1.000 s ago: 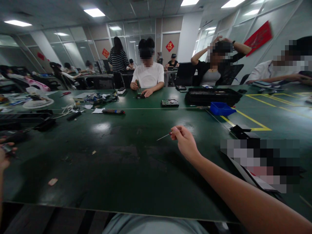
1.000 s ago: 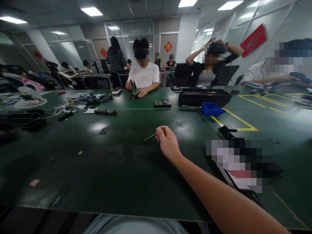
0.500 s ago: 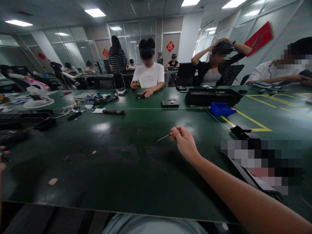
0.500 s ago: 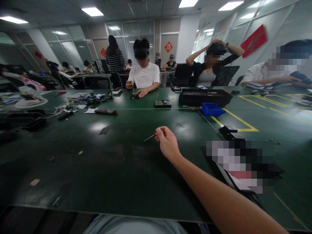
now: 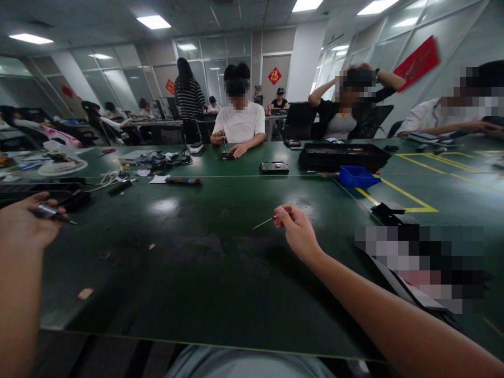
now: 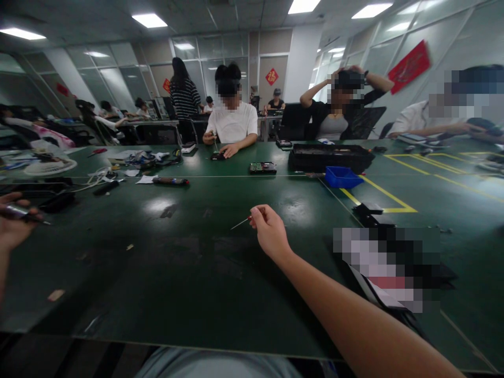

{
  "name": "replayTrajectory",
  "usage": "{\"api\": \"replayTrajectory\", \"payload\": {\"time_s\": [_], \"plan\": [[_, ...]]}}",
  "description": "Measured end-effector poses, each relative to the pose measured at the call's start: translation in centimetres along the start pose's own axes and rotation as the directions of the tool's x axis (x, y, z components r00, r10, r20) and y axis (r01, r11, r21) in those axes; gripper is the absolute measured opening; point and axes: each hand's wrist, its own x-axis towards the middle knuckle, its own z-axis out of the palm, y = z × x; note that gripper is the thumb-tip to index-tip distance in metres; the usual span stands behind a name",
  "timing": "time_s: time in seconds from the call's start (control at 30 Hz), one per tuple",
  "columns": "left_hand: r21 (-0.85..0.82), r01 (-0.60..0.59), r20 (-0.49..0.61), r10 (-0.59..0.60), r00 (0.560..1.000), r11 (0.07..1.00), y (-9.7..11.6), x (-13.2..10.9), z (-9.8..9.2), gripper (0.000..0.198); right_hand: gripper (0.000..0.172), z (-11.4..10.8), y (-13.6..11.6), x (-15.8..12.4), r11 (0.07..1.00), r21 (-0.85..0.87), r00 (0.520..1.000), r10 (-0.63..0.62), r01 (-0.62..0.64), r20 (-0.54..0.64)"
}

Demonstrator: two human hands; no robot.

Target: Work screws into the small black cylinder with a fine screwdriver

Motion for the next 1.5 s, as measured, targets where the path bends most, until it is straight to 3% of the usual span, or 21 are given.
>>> {"api": "replayTrajectory", "payload": {"time_s": [0.1, 0.23, 0.33, 0.47, 0.67, 0.77, 0.87, 0.97, 1.03, 1.17, 1.23, 1.3, 1.5], "plan": [[-0.239, 0.046, -0.025, -0.053, 0.998, 0.970, 0.6, -1.7, 3.3, 0.021, 0.028, 0.0, 0.0, 0.0, 1.000, -0.005, 1.000, -0.004, 0.004, 0.004], [-0.276, 0.153, 0.269, -0.076, 0.960, 0.949, 1.6, -6.4, 9.0, 0.020, 0.027, -0.1, 0.2, 0.0, 1.000, -0.004, 1.000, -0.008, 0.008, 0.004], [-0.262, 0.220, 0.463, -0.077, 0.883, 0.940, 1.6, -9.5, 12.5, 0.020, 0.027, -0.2, 0.1, 0.0, 1.000, 0.003, 1.000, -0.007, 0.007, 0.004], [-0.213, 0.332, 0.670, -0.110, 0.734, 0.919, 1.1, -13.4, 16.3, 0.030, 0.028, -0.3, -0.1, 0.0, 1.000, -0.004, 1.000, -0.002, 0.002, 0.003], [-0.173, 0.380, 0.829, -0.074, 0.555, 0.909, 0.5, -20.2, 20.3, 0.031, 0.028, -0.2, 0.2, 0.1, 1.000, 0.008, 0.999, -0.016, 0.017, -0.031], [-0.107, 0.212, 0.861, -0.016, 0.509, 0.972, -0.8, -23.1, 21.6, 0.030, 0.030, -0.2, 0.3, 0.1, 1.000, -0.012, 0.999, -0.022, 0.022, -0.033], [0.045, -0.156, 0.872, 0.037, 0.489, 0.987, -3.3, -24.8, 22.7, 0.043, 0.034, -0.3, 0.2, 0.1, 0.997, -0.070, 1.000, -0.017, 0.015, -0.023], [0.146, -0.507, 0.870, 0.133, 0.474, 0.849, -6.1, -25.2, 23.6, 0.038, 0.039, -0.4, 0.0, 0.1, 0.990, -0.143, 1.000, -0.015, 0.012, -0.020], [0.150, -0.640, 0.877, 0.197, 0.438, 0.754, -7.4, -24.9, 23.9, 0.027, 0.042, -0.4, -0.1, 0.0, 0.982, -0.187, 1.000, -0.019, 0.016, -0.012], [0.056, -0.711, 0.908, 0.260, 0.328, 0.701, -8.6, -23.5, 24.0, 0.023, 0.038, -0.5, -0.3, -0.2, 0.980, -0.192, 0.999, -0.044, 0.046, 0.016], [0.022, -0.721, 0.914, 0.278, 0.295, 0.693, -8.8, -22.8, 24.0, 0.027, 0.035, -0.5, -0.2, -0.3, 0.985, -0.163, 0.998, -0.060, 0.064, 0.024], [0.015, -0.720, 0.909, 0.290, 0.298, 0.694, -9.0, -22.3, 24.0, 0.035, 0.032, -0.6, -0.3, -0.3, 0.992, -0.106, 0.997, -0.073, 0.074, 0.014], [0.012, -0.709, 0.852, 0.363, 0.377, 0.706, -9.3, -21.6, 23.9, 0.038, 0.026, -0.3, -0.5, -0.2, 0.985, 0.143, 0.994, -0.083, 0.093, -0.073]]}}
